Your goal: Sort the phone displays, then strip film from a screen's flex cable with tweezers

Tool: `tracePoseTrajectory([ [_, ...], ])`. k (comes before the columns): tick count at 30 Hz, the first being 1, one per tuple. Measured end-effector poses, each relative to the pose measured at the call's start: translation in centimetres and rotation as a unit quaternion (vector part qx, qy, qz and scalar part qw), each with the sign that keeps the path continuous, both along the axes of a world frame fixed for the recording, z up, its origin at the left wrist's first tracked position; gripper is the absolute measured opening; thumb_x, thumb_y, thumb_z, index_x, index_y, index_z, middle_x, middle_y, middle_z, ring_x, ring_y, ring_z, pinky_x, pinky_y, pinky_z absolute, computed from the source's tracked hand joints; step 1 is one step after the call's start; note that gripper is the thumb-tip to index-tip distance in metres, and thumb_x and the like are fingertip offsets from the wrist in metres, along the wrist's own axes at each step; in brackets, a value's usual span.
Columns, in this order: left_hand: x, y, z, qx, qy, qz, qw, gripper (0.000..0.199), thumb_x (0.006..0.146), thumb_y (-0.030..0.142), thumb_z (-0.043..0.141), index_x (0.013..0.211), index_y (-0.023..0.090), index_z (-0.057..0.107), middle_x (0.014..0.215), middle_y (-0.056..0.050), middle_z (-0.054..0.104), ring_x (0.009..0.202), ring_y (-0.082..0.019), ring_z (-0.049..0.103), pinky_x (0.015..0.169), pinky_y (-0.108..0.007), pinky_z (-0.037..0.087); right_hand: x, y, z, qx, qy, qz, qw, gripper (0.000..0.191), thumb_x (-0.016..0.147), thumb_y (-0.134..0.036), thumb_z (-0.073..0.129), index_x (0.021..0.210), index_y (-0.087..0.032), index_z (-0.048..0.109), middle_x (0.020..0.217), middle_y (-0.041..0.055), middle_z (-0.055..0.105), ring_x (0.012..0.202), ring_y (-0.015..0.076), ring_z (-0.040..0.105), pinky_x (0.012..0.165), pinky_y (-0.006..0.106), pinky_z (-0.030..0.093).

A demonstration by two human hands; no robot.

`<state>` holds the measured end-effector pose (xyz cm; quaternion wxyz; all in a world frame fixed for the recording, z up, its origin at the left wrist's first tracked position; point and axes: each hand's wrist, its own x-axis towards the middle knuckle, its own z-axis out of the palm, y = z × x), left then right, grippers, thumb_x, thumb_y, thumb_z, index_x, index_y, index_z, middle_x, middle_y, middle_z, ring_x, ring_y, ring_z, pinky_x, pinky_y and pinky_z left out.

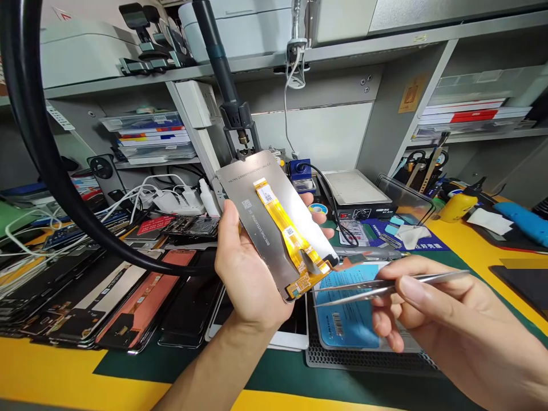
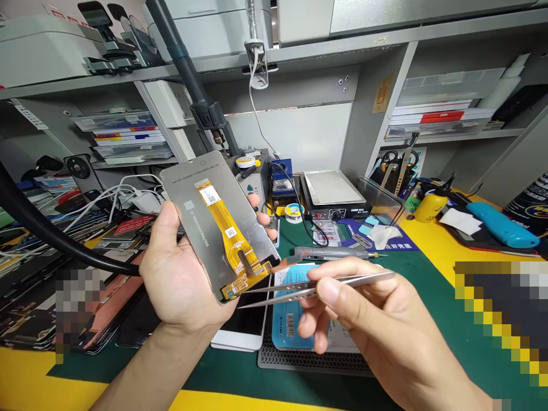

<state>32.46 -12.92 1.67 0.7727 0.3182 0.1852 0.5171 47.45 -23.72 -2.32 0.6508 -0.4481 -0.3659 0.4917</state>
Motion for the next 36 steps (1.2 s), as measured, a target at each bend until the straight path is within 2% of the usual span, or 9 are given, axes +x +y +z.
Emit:
tracePoseTrajectory([
  [5, 0.4, 0.2, -0.3, -0.018, 0.002, -0.032, 0.999, 0.066, 0.096, 0.061, 0.025, 0.105, 0.016, 0.072, 0.098, -0.012, 0.074, 0.076, -0.026, 0.071, 0.067, -0.040, 0.061, 0.1, -1.2, 0.4, -0.014, -0.073, -0.102, 0.992, 0.016, 0.067, -0.045, 0.085, 0.072, -0.033, 0.076, 0.055, 0.0039, 0.069, 0.048, 0.0274, 0.065, 0.042, 0.038, 0.054],
  [8, 0.5, 0.2, -0.3, -0.023, 0.008, -0.038, 0.999, 0.063, 0.096, 0.060, 0.027, 0.108, 0.015, 0.071, 0.100, -0.012, 0.075, 0.077, -0.027, 0.072, 0.068, -0.041, 0.062, -0.9, -1.7, 0.6, 0.015, -0.172, -0.231, 0.958, 0.015, 0.067, -0.052, 0.084, 0.076, -0.042, 0.078, 0.056, 0.0021, 0.069, 0.047, 0.0289, 0.064, 0.047, 0.043, 0.055],
  [10, 0.5, 0.1, -0.3, -0.032, 0.010, -0.047, 0.998, 0.065, 0.096, 0.060, 0.027, 0.110, 0.015, 0.071, 0.102, -0.013, 0.075, 0.077, -0.027, 0.072, 0.067, -0.042, 0.062, -1.5, -2.0, 0.5, 0.058, -0.245, -0.270, 0.929, 0.009, 0.073, -0.052, 0.080, 0.080, -0.046, 0.079, 0.058, 0.0027, 0.070, 0.050, 0.0298, 0.064, 0.049, 0.045, 0.056],
  [12, 0.5, 0.0, -0.1, -0.047, 0.012, -0.062, 0.997, 0.067, 0.096, 0.062, 0.026, 0.110, 0.014, 0.071, 0.101, -0.014, 0.075, 0.074, -0.026, 0.072, 0.066, -0.041, 0.062, -1.6, -2.3, 0.1, 0.111, -0.328, -0.246, 0.905, 0.008, 0.077, -0.048, 0.078, 0.085, -0.048, 0.079, 0.062, 0.0044, 0.073, 0.056, 0.0324, 0.068, 0.048, 0.044, 0.057],
  [16, 0.4, 0.0, -0.2, -0.033, 0.015, -0.096, 0.995, 0.070, 0.096, 0.063, 0.026, 0.102, 0.013, 0.073, 0.098, -0.014, 0.075, 0.072, -0.026, 0.071, 0.066, -0.039, 0.061, -0.1, -2.8, -0.7, 0.196, -0.467, -0.147, 0.849, 0.024, 0.087, -0.036, 0.071, 0.108, -0.048, 0.074, 0.074, 0.0045, 0.079, 0.067, 0.0327, 0.075, 0.053, 0.041, 0.064],
  [18, 0.4, 0.1, -0.4, -0.017, 0.020, -0.113, 0.993, 0.074, 0.096, 0.064, 0.023, 0.098, 0.012, 0.075, 0.096, -0.014, 0.075, 0.073, -0.026, 0.071, 0.067, -0.040, 0.061, 0.6, -2.8, -0.8, 0.244, -0.513, -0.105, 0.816, 0.028, 0.090, -0.027, 0.067, 0.115, -0.039, 0.070, 0.079, 0.0040, 0.080, 0.067, 0.0280, 0.077, 0.056, 0.035, 0.066],
  [22, 0.3, 0.2, -0.5, -0.023, 0.059, -0.142, 0.988, 0.083, 0.093, 0.069, 0.019, 0.097, 0.008, 0.075, 0.084, -0.017, 0.073, 0.071, -0.029, 0.070, 0.062, -0.040, 0.060, 1.0, -2.6, -0.4, 0.295, -0.569, -0.060, 0.765, 0.018, 0.093, -0.018, 0.064, 0.111, -0.022, 0.063, 0.082, 0.0021, 0.079, 0.071, 0.0158, 0.078, 0.066, 0.018, 0.064],
  [30, 0.4, 0.2, -0.2, -0.052, 0.085, -0.163, 0.982, 0.082, 0.092, 0.070, 0.017, 0.100, 0.010, 0.073, 0.082, -0.015, 0.071, 0.068, -0.028, 0.069, 0.059, -0.041, 0.059, 0.9, -2.5, -0.7, 0.288, -0.570, -0.042, 0.768, 0.022, 0.094, -0.020, 0.064, 0.116, -0.021, 0.062, 0.088, 0.0009, 0.079, 0.081, 0.0162, 0.077, 0.072, 0.018, 0.064],
  [36, 0.6, 0.2, 0.1, -0.075, 0.081, -0.160, 0.981, 0.080, 0.093, 0.067, 0.017, 0.111, 0.010, 0.069, 0.088, -0.015, 0.073, 0.066, -0.027, 0.069, 0.058, -0.039, 0.058, 0.8, -2.4, -0.4, 0.293, -0.575, -0.048, 0.762, 0.016, 0.094, -0.021, 0.064, 0.110, -0.022, 0.064, 0.086, 0.0004, 0.078, 0.076, 0.0114, 0.077, 0.078, 0.010, 0.059],
])
